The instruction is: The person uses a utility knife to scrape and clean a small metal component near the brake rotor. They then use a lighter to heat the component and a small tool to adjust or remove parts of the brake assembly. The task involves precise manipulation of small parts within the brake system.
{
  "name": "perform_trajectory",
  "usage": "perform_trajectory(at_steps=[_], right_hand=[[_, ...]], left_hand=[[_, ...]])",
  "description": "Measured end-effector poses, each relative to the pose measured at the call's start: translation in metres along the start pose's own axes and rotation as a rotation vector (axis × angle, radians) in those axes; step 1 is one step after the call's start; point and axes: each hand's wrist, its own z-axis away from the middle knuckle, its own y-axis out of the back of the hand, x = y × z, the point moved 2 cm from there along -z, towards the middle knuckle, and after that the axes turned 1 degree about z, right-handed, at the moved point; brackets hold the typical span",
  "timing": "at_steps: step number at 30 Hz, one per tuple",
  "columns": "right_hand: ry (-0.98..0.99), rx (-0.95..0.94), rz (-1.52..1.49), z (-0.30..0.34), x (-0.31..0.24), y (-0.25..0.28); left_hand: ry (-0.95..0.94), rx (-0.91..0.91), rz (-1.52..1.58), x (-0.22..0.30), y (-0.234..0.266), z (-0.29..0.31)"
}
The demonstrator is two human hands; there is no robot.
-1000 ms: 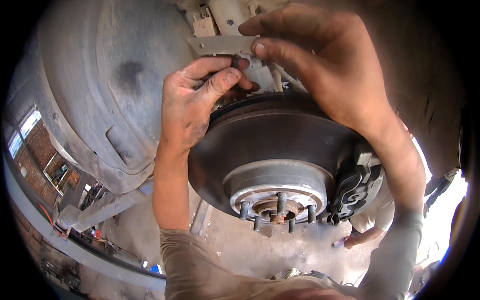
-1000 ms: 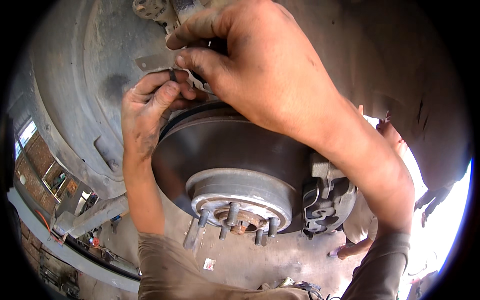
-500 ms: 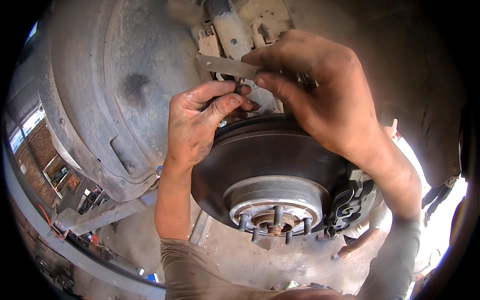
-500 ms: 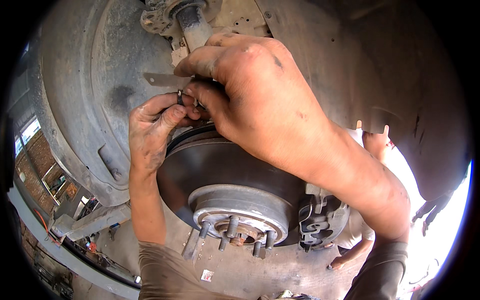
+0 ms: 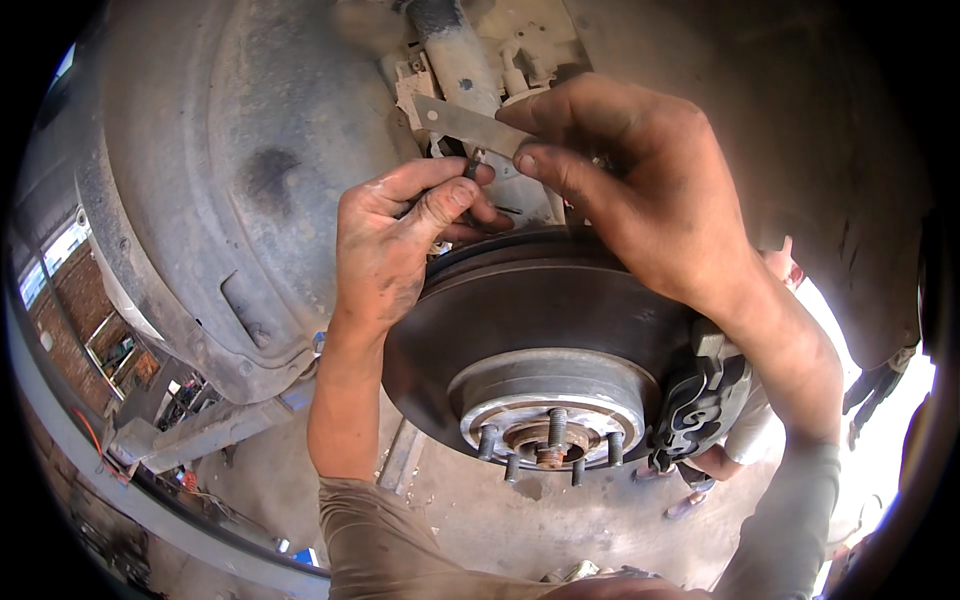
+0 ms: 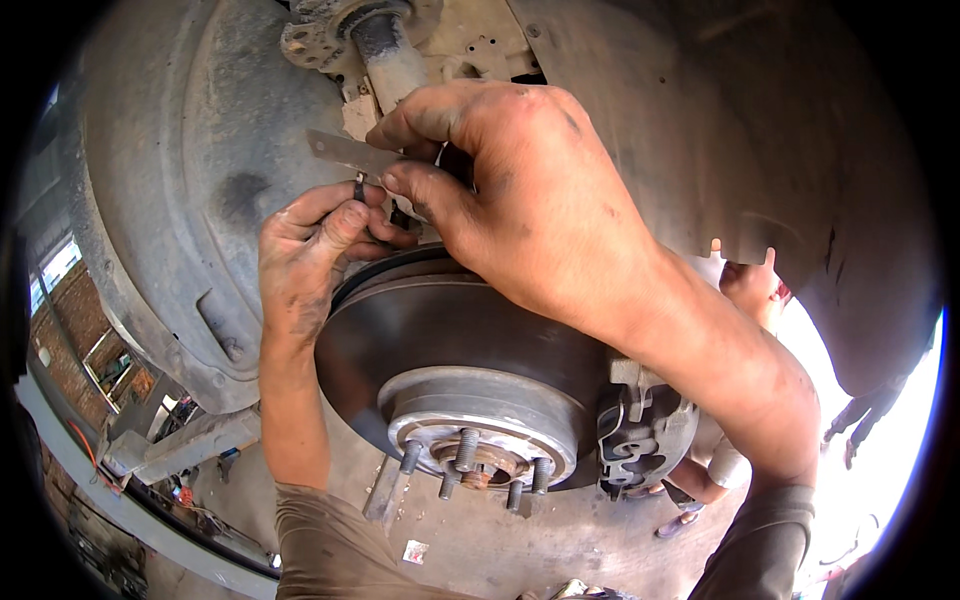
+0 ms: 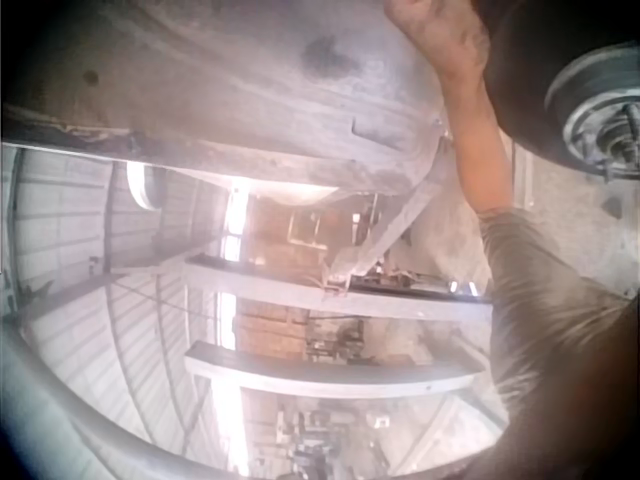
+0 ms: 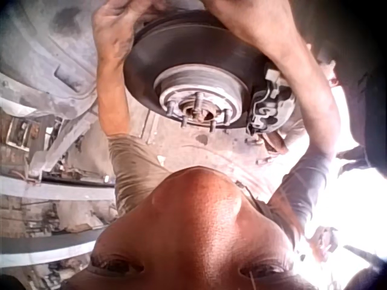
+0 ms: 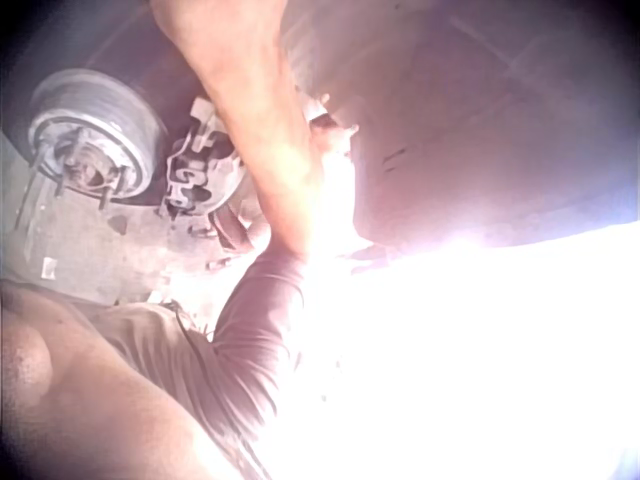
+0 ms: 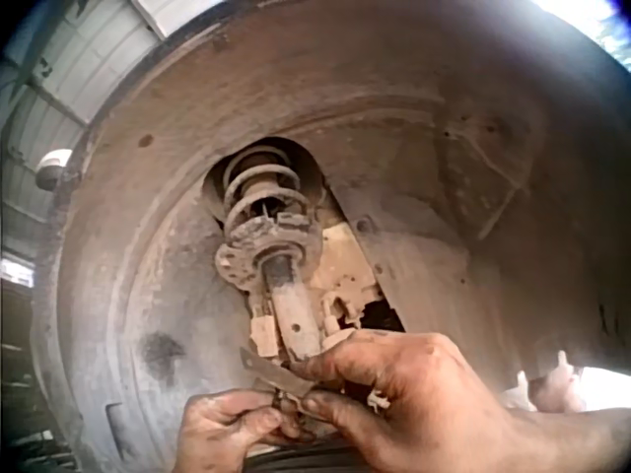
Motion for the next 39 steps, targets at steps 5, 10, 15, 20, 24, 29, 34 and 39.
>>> perform_trajectory(at_steps=[5,10,15,20,24,29,34,39], right_hand=[[0.072,0.006,0.070,-0.001,0.002,0.001],[0.056,0.016,0.077,0.000,0.002,0.001],[0.084,0.034,0.057,0.000,0.004,0.000],[0.064,-0.021,0.046,-0.001,-0.002,0.000],[0.096,-0.024,0.032,-0.002,-0.002,0.000],[-0.118,-0.067,-0.085,0.000,-0.007,0.000],[-0.095,-0.086,-0.079,-0.002,-0.011,0.004],[0.036,-0.031,0.060,-0.001,-0.006,0.002]], left_hand=[[-0.001,0.012,-0.017,0.001,0.001,0.001],[-0.017,0.001,-0.084,-0.002,0.002,0.000],[-0.029,0.009,-0.109,-0.002,0.003,0.001],[-0.065,-0.022,-0.191,0.000,0.004,0.003],[-0.125,-0.051,-0.049,-0.006,0.001,0.000],[-0.105,-0.027,0.002,-0.008,0.002,-0.001],[-0.052,-0.026,-0.008,-0.004,0.000,0.000],[-0.067,-0.003,-0.067,-0.001,-0.001,0.002]])
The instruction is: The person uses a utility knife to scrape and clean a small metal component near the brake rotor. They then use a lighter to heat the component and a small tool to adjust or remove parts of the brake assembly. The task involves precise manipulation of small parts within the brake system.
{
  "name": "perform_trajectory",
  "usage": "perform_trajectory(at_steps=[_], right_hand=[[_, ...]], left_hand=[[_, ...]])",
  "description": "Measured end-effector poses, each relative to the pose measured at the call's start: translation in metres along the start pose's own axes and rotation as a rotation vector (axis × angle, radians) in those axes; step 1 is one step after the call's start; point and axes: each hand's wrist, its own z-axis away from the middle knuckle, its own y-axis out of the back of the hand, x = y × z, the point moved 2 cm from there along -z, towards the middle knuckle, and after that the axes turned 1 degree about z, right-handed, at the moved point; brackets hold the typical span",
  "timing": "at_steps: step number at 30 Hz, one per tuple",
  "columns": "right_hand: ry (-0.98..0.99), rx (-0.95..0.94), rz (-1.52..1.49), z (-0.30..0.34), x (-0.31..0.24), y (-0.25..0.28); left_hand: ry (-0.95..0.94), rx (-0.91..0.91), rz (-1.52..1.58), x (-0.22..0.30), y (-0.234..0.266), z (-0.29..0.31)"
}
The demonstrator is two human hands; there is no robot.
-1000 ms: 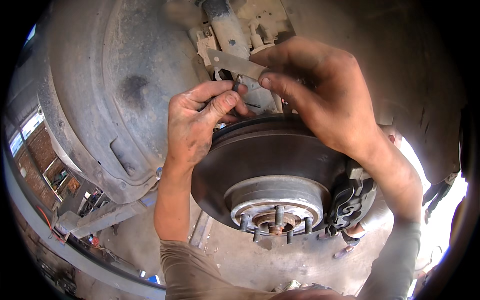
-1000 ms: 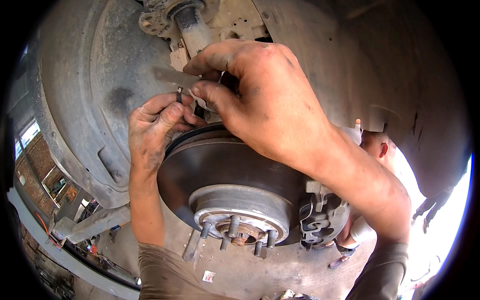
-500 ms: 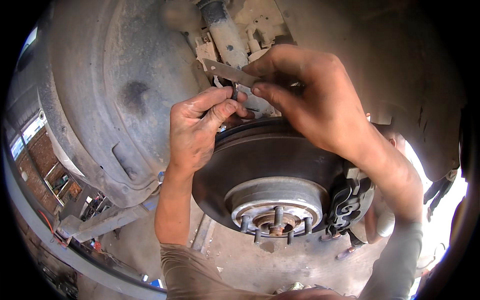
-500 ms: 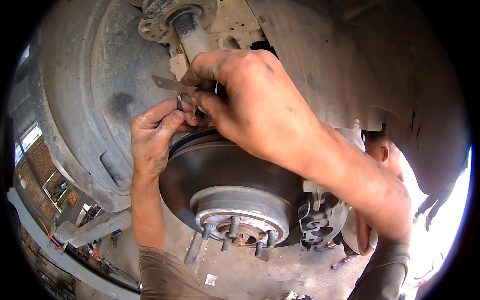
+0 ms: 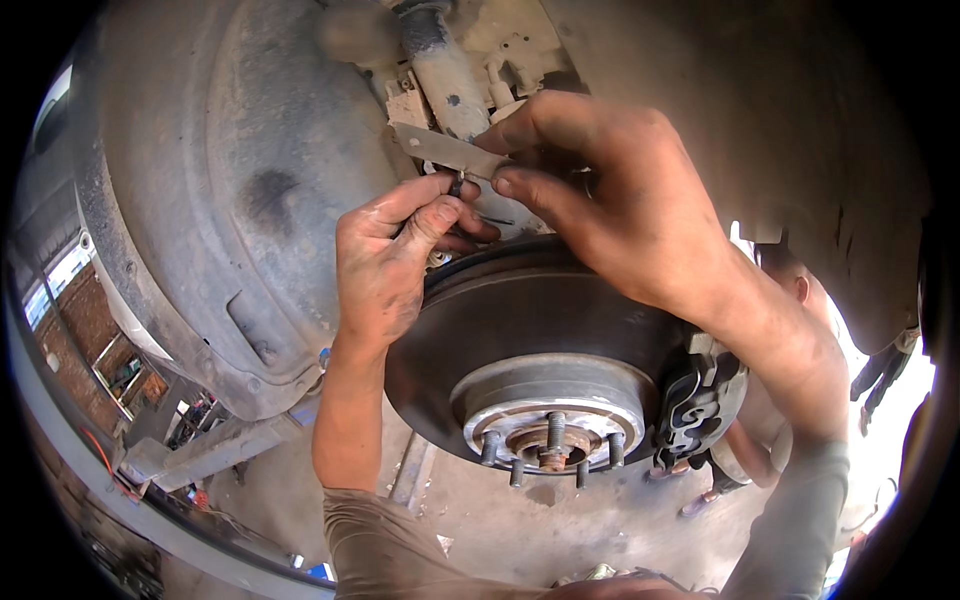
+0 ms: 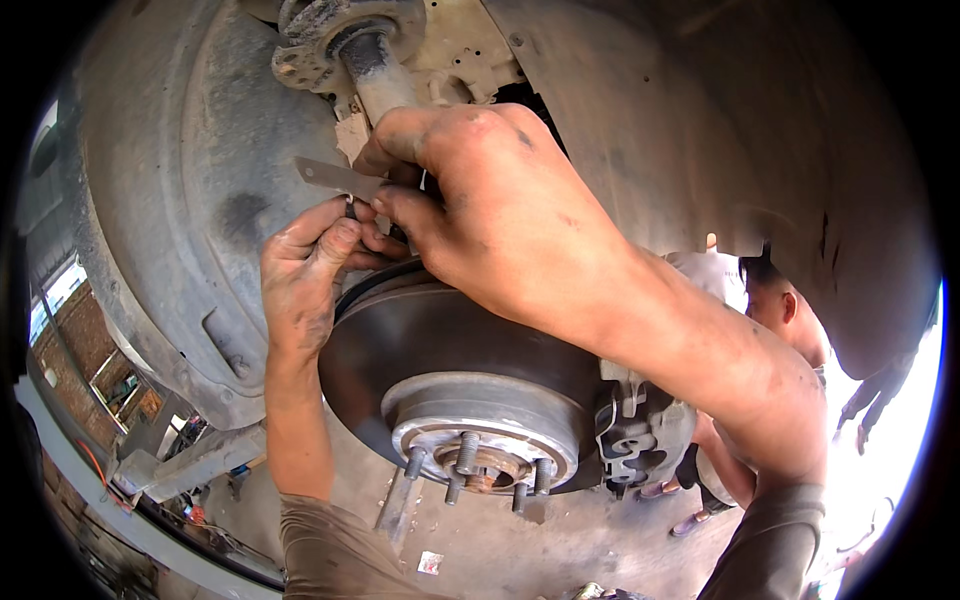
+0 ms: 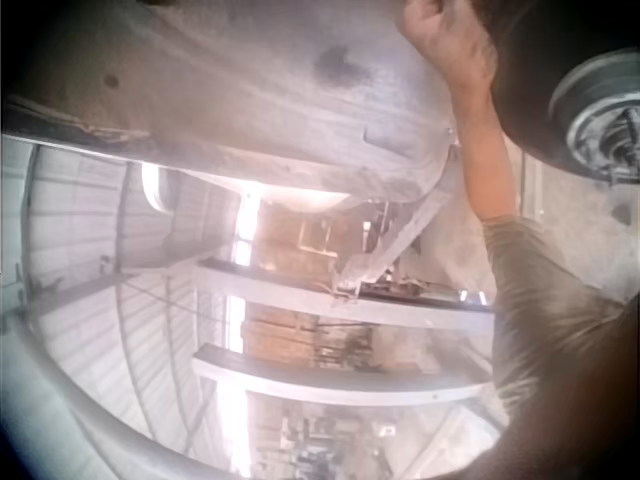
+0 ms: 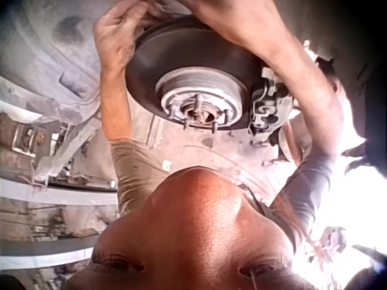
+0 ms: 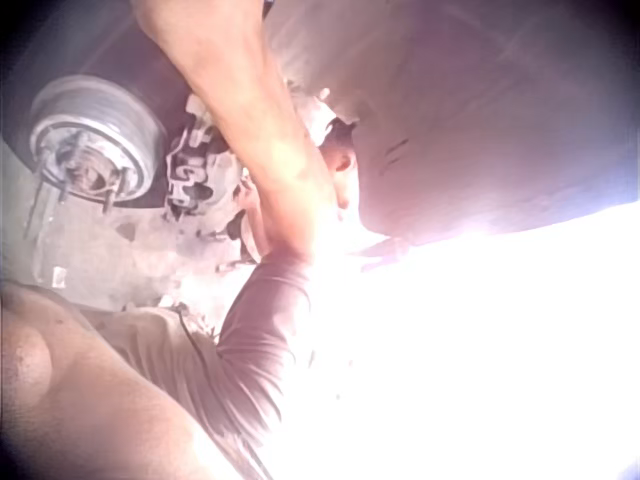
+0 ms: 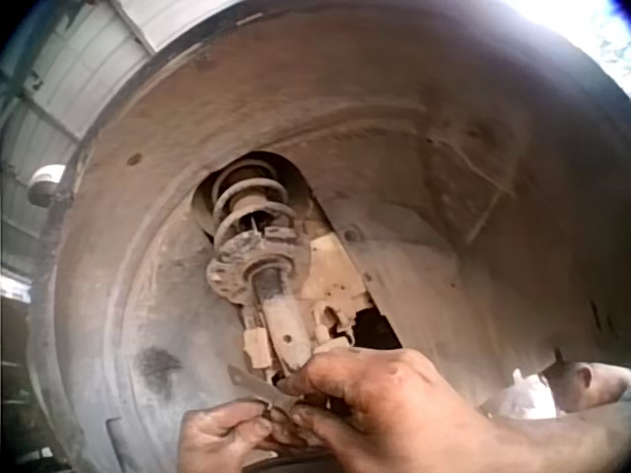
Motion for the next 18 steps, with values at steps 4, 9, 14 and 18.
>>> perform_trajectory(at_steps=[4,9,14,18], right_hand=[[0.019,0.032,0.045,-0.0005,0.0016,-0.0026],[-0.073,-0.060,0.054,-0.0039,-0.0013,-0.0006],[-0.146,-0.037,-0.111,-0.0038,0.0053,-0.0039],[-0.146,-0.040,-0.118,-0.0028,0.0063,-0.0055]], left_hand=[[-0.081,0.027,-0.046,0.0000,-0.0018,0.0011],[-0.152,0.020,-0.068,-0.0012,0.0003,0.0016],[-0.168,0.035,-0.076,-0.0009,-0.0025,0.0010],[-0.183,0.023,-0.062,-0.0034,-0.0028,-0.0002]])
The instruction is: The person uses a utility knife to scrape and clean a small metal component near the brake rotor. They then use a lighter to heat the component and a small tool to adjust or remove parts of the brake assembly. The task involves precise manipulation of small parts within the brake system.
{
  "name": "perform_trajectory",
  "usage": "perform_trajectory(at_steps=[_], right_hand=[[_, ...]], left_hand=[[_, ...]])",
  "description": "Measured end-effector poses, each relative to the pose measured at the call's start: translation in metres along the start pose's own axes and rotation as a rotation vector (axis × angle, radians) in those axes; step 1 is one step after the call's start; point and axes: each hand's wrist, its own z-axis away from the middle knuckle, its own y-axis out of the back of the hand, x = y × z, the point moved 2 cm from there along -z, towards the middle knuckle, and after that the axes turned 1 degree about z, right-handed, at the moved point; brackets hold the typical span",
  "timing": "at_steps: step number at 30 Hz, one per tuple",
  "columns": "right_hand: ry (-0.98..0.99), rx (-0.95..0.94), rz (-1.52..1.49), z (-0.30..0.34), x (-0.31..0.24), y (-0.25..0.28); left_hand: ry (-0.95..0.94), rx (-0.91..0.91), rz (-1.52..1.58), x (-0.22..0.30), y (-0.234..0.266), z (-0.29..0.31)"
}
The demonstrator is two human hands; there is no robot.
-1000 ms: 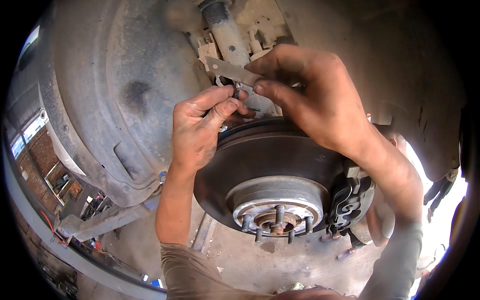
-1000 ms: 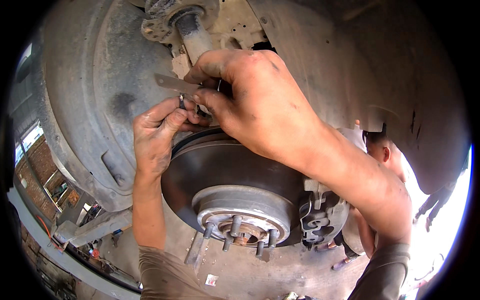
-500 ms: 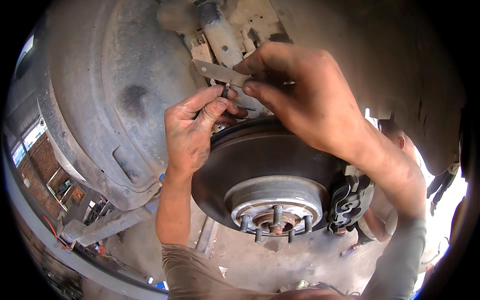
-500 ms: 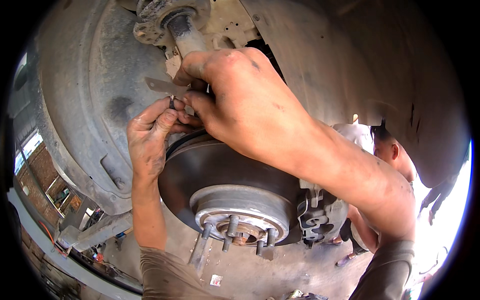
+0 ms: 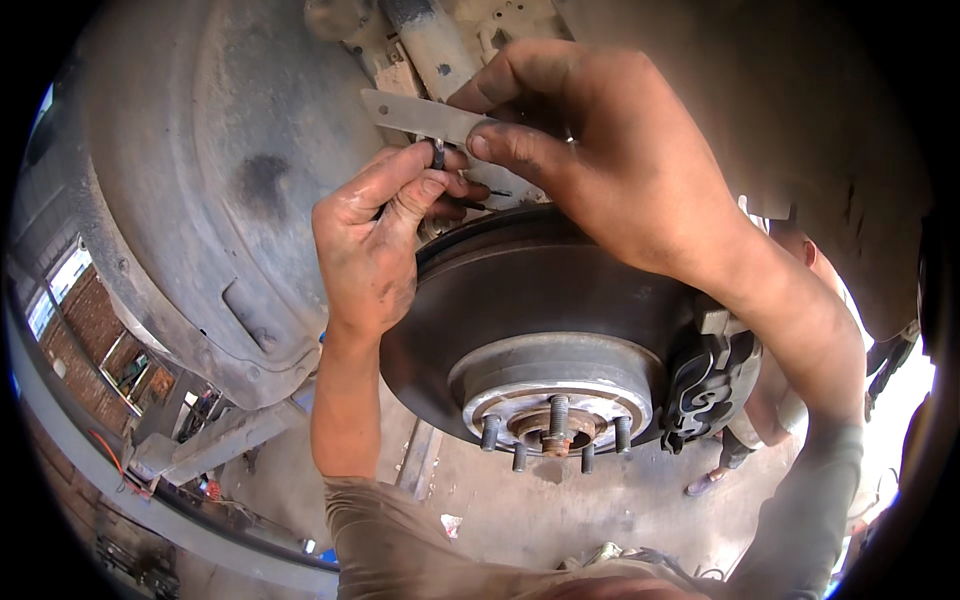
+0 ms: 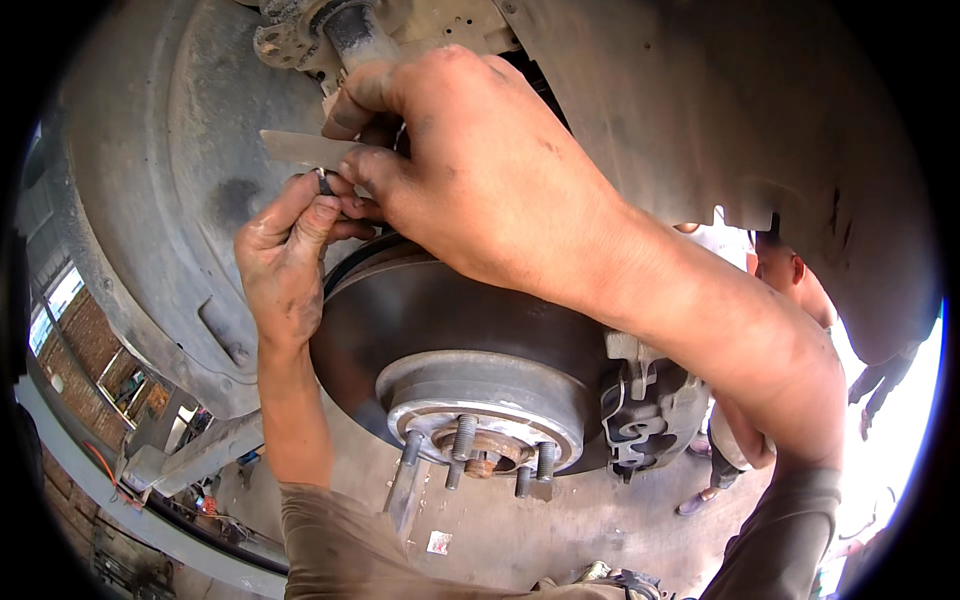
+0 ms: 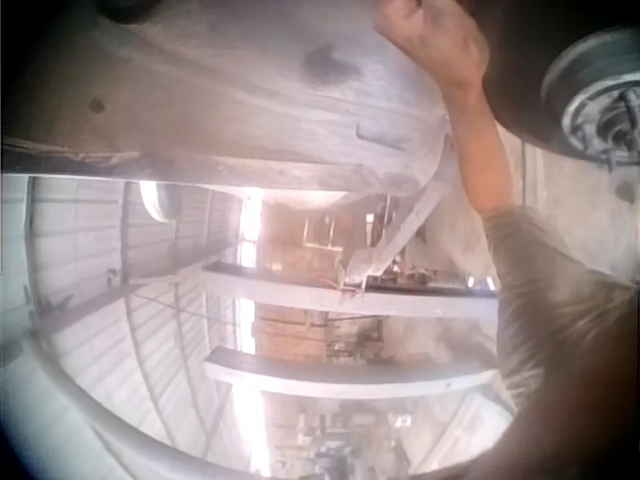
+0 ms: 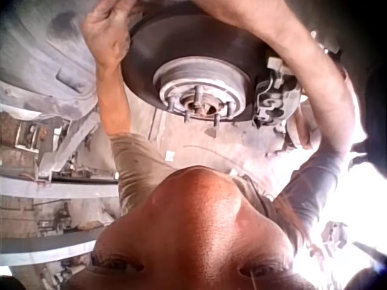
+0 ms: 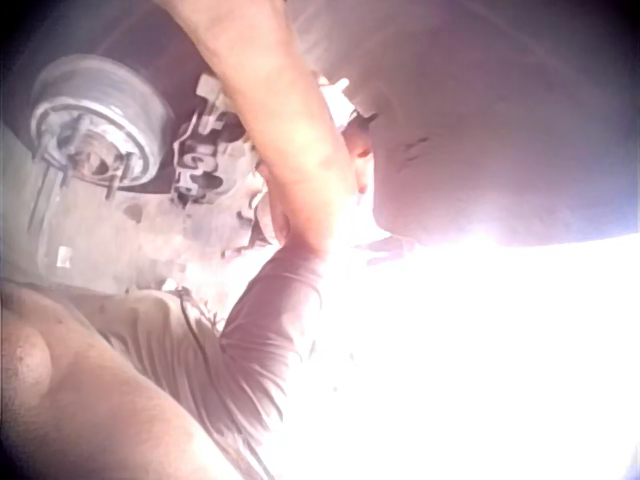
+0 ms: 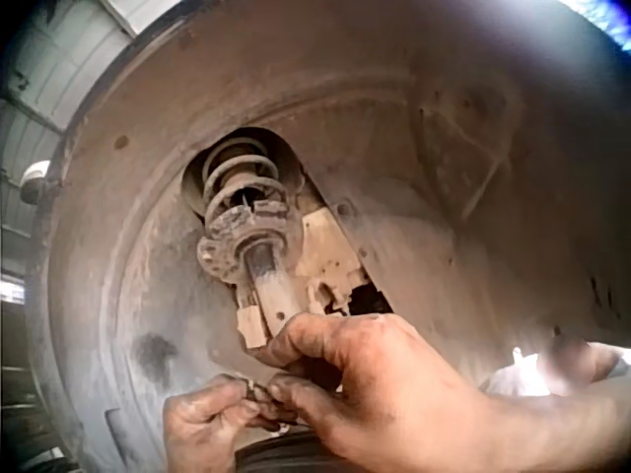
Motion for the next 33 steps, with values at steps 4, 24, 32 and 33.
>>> perform_trajectory(at_steps=[4,24,32,33], right_hand=[[0.037,-0.005,0.100,0.0004,0.0008,0.0020],[0.136,0.045,0.058,0.0024,-0.0003,0.0000],[0.151,0.060,0.054,0.0037,0.0000,0.0014],[0.152,0.060,0.053,0.0035,0.0001,0.0011]], left_hand=[[-0.046,-0.013,0.004,-0.0012,0.0017,0.0019],[0.004,0.019,-0.057,0.0010,0.0001,0.0001],[-0.033,0.064,-0.102,0.0025,-0.0025,0.0016],[-0.020,0.062,-0.112,0.0029,-0.0021,0.0012]])
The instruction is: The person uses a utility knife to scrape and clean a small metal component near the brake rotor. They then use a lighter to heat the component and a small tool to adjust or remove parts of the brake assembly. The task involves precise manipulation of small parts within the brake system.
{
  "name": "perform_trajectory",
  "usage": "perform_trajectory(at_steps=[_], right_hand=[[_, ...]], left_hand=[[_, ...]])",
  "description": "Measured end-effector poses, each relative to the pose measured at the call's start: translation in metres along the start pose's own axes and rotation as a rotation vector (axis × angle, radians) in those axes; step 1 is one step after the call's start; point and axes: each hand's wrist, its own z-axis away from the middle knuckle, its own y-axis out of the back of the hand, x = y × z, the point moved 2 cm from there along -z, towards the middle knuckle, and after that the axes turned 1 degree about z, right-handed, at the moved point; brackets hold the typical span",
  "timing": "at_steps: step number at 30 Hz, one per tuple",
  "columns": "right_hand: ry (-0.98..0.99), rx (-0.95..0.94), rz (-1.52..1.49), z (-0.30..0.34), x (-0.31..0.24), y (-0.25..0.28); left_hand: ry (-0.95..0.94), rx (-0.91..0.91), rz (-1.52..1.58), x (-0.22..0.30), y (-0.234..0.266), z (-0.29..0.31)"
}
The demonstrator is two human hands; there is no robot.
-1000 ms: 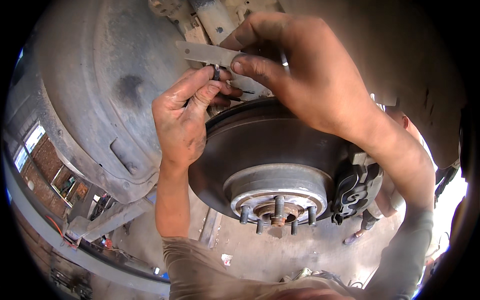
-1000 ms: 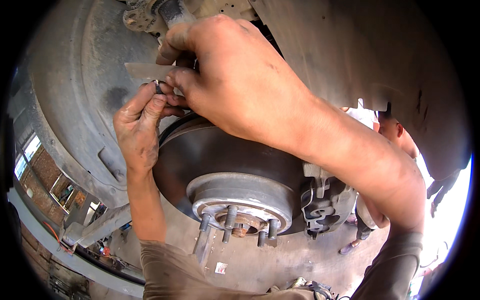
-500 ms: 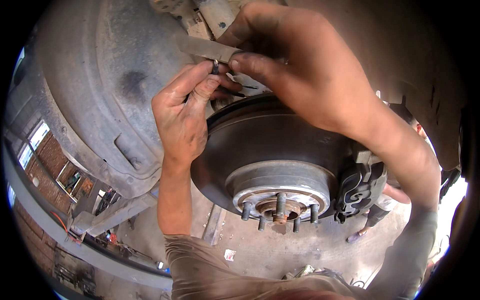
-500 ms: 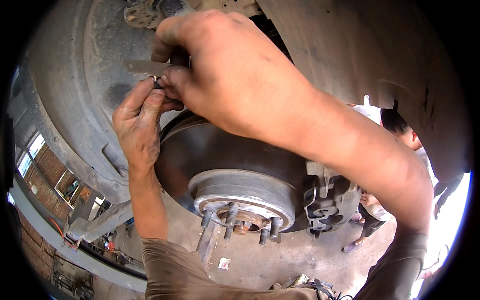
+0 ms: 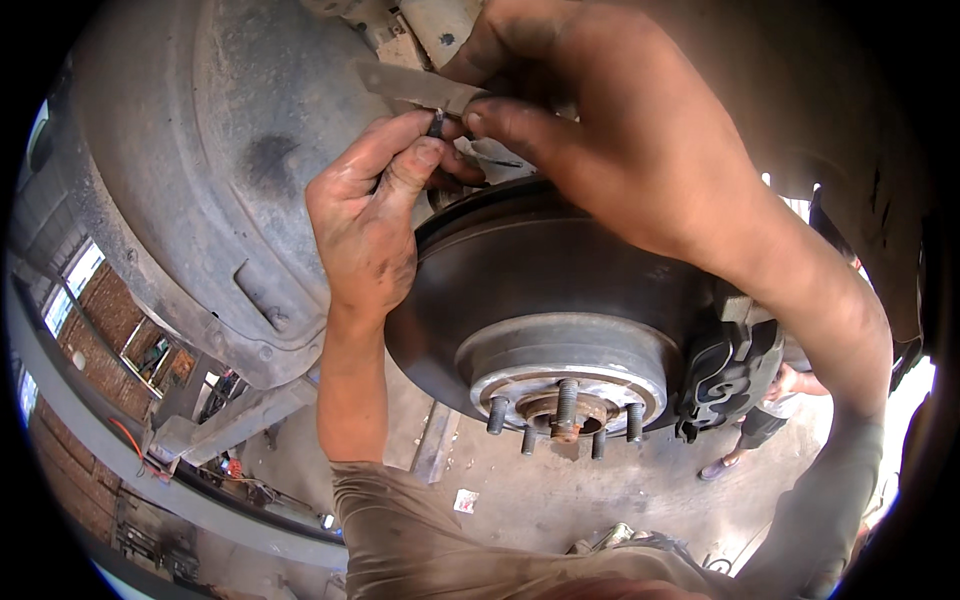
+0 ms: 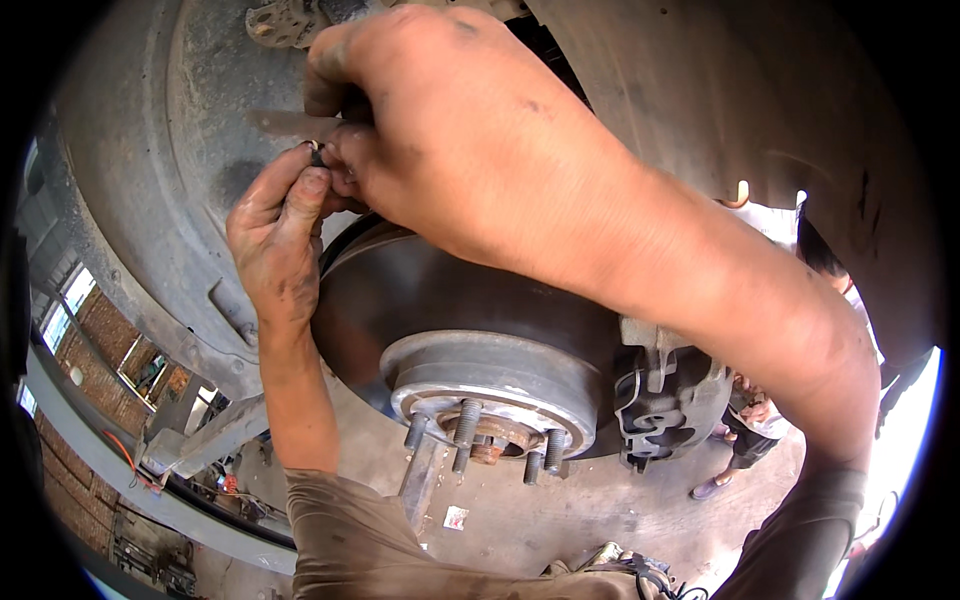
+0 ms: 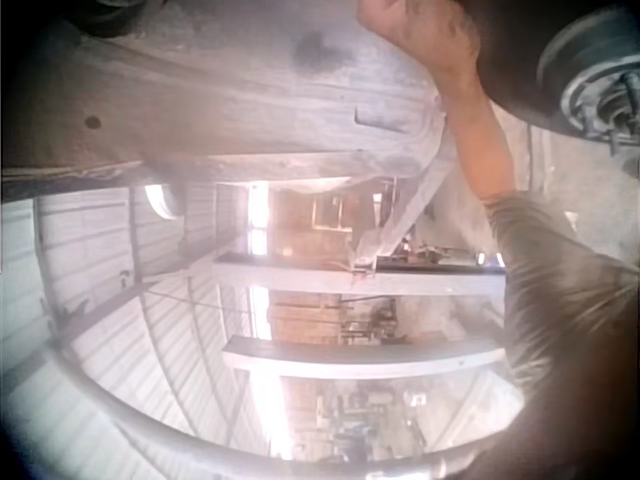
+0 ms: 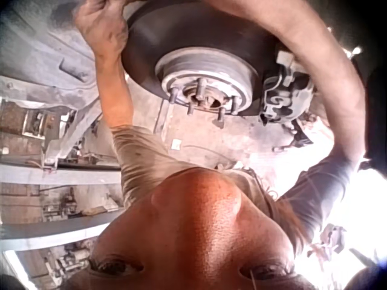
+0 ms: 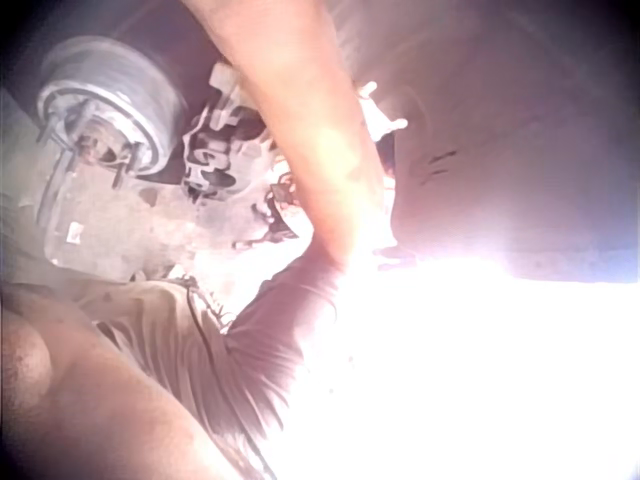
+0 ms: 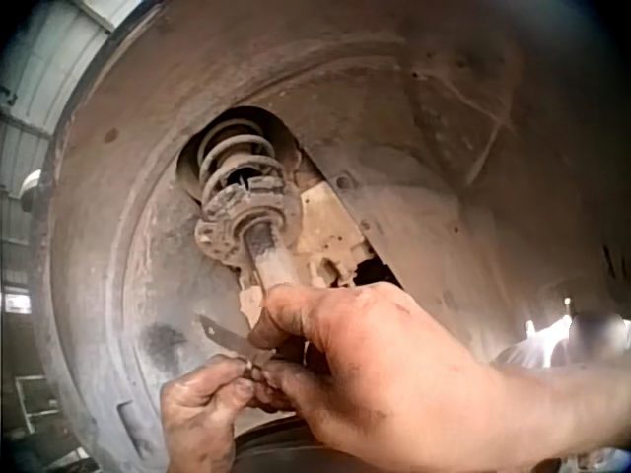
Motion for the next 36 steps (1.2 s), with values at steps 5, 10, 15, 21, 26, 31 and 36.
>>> perform_trajectory(at_steps=[5,10,15,21,26,31,36], right_hand=[[0.011,0.012,0.003,0.001,-0.001,0.000],[0.038,0.026,0.022,0.004,-0.003,0.001],[0.066,0.047,0.038,0.007,-0.006,0.001],[0.095,0.068,0.048,0.006,-0.009,0.000],[0.112,0.075,0.054,0.005,-0.014,0.001],[0.043,0.046,0.059,0.005,-0.010,0.002],[-0.022,0.045,-0.040,0.005,-0.006,-0.001]], left_hand=[[0.067,-0.057,0.041,-0.005,0.005,-0.005],[0.076,0.008,0.052,0.002,0.000,-0.002],[0.047,-0.003,0.025,0.000,0.002,-0.002],[0.028,-0.046,-0.014,0.000,0.001,-0.003],[-0.022,-0.082,-0.104,0.001,0.005,-0.003],[0.049,-0.075,0.030,-0.001,0.004,-0.002],[0.072,-0.136,0.151,-0.006,0.007,-0.003]])
